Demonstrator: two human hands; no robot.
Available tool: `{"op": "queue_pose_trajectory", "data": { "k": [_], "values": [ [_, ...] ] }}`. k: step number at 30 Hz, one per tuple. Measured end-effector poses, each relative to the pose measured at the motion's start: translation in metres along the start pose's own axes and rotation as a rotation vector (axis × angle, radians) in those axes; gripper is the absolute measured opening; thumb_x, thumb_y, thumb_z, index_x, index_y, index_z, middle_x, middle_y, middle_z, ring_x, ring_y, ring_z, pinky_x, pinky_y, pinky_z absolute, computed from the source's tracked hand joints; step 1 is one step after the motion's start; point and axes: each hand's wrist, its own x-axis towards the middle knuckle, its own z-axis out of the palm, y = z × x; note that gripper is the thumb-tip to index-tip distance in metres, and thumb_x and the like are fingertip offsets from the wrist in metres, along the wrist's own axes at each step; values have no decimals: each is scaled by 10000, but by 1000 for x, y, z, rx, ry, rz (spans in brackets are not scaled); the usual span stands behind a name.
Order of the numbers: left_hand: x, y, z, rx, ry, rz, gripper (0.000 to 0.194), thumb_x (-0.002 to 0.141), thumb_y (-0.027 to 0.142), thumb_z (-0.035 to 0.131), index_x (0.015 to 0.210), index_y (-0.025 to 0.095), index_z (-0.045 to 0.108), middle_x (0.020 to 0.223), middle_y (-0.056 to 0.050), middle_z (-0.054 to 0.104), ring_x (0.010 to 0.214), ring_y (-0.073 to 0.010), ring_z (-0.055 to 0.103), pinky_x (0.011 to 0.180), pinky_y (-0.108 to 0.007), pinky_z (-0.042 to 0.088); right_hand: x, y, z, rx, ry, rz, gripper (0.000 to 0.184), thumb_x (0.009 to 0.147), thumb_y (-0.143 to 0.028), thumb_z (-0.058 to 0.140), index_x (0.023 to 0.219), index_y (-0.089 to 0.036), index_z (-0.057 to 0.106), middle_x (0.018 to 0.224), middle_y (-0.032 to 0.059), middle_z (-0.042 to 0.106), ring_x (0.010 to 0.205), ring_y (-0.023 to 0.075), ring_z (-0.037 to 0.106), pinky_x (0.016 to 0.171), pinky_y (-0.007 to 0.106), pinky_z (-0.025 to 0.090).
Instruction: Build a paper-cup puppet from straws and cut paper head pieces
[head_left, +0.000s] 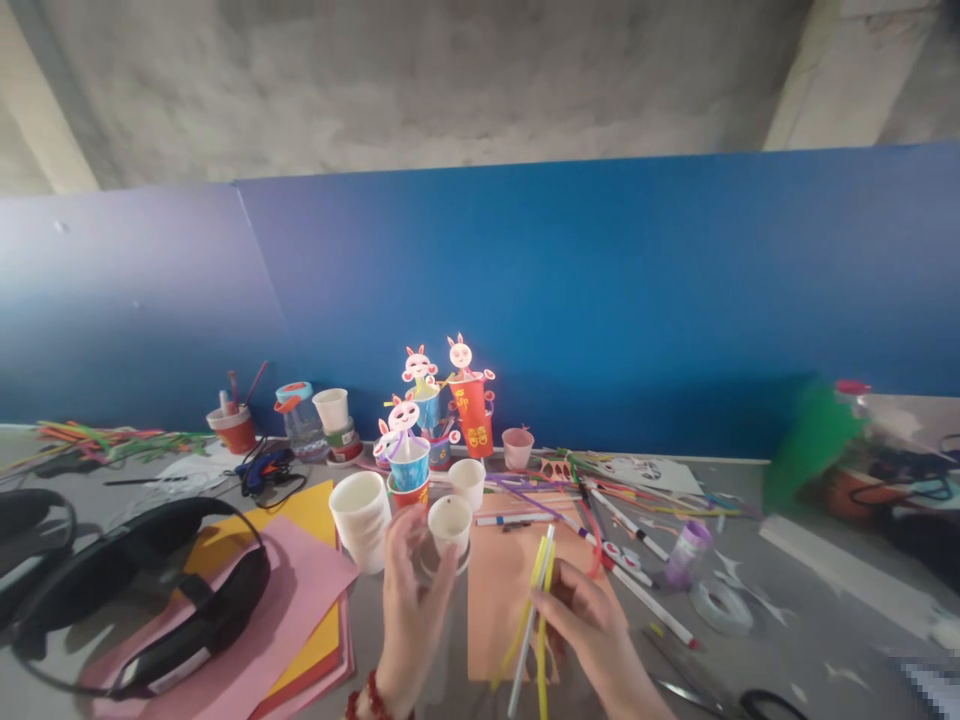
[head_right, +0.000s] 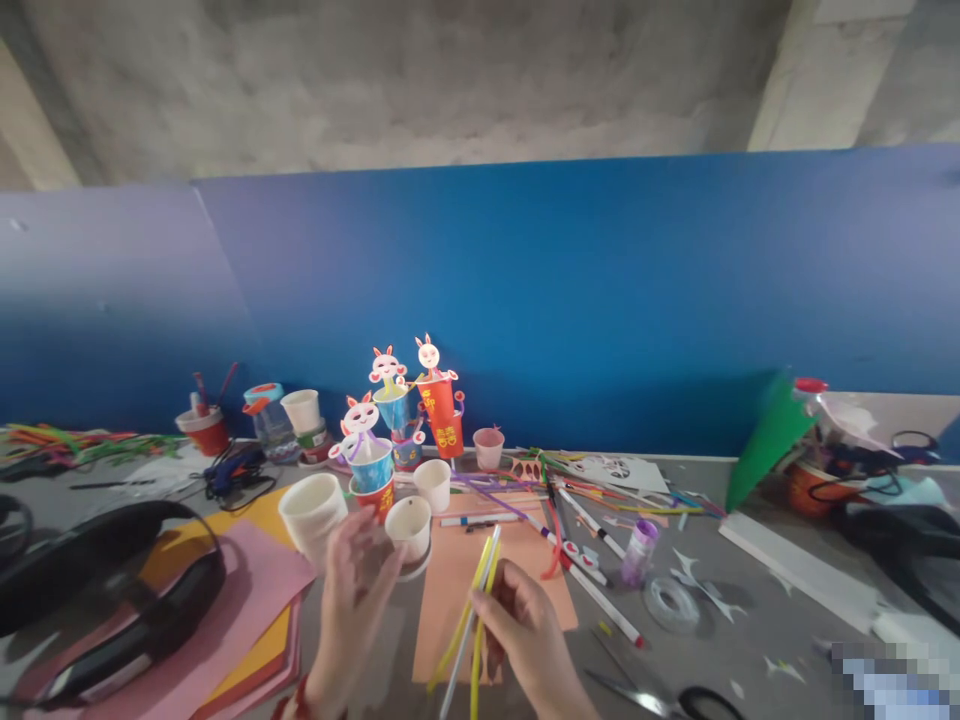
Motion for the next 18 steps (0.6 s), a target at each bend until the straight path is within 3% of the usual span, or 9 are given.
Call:
{"op": "queue_pose_trajectory", "data": {
  "k": [2, 4, 8, 12, 15, 17, 18],
  "values": [
    [9, -11, 0, 48, 13, -40, 643, 759, 381, 744, 1298, 232, 426, 1371, -149, 485, 1172, -317, 536, 999, -441, 428, 1, -1, -1, 36, 0, -22, 438, 763, -576, 721, 729, -181, 534, 535, -78, 473, 381, 44, 404, 376, 157, 349],
    [13, -21, 3, 73, -65, -104, 693, 763, 367, 735, 1342, 205, 391, 1385, -173, 486, 1270, -347, 482, 1054, -465, 382, 1, -3, 0, 48, -10, -19, 440, 772, -575, 717, 735, -178, 531, 550, -73, 492, 380, 40, 410, 373, 154, 354],
    [12, -27, 9, 77, -134, -172, 637, 814, 362, 675, 1371, 209, 406, 1352, -144, 560, 1270, -350, 505, 1036, -474, 398, -2, -4, 3, 73, -26, 7, 439, 764, -571, 727, 764, -172, 543, 569, -58, 530, 382, 53, 455, 353, 156, 376],
    [13, -18, 8, 74, -141, -148, 473, 867, 377, 610, 1295, 215, 491, 1281, -126, 611, 1194, -321, 559, 1004, -457, 423, -3, -5, 6, 107, -52, -12, 416, 764, -540, 745, 791, -164, 571, 563, -59, 528, 384, 61, 475, 362, 164, 412],
    [13, -6, 3, 27, -123, -91, 464, 891, 405, 580, 1301, 215, 472, 1331, -133, 570, 1242, -303, 522, 1051, -436, 390, -5, -14, 6, 138, -17, -41, 396, 761, -512, 763, 762, -160, 582, 575, -49, 540, 412, 70, 503, 392, 172, 437],
    [11, 4, -1, -116, -200, -48, 478, 900, 406, 578, 1330, 236, 458, 1380, -124, 541, 1268, -302, 506, 1051, -419, 398, -7, -24, 3, 204, 42, -90, 359, 757, -470, 785, 761, -162, 601, 593, -40, 556, 451, 76, 525, 429, 173, 458],
    [9, 8, -3, -188, -305, -52, 480, 917, 401, 559, 1359, 256, 443, 1407, -113, 524, 1280, -303, 497, 1045, -413, 407, -9, -29, 0, 261, 71, -126, 338, 749, -450, 798, 774, -167, 616, 614, -34, 568, 472, 77, 531, 442, 172, 465]
  ]
}}
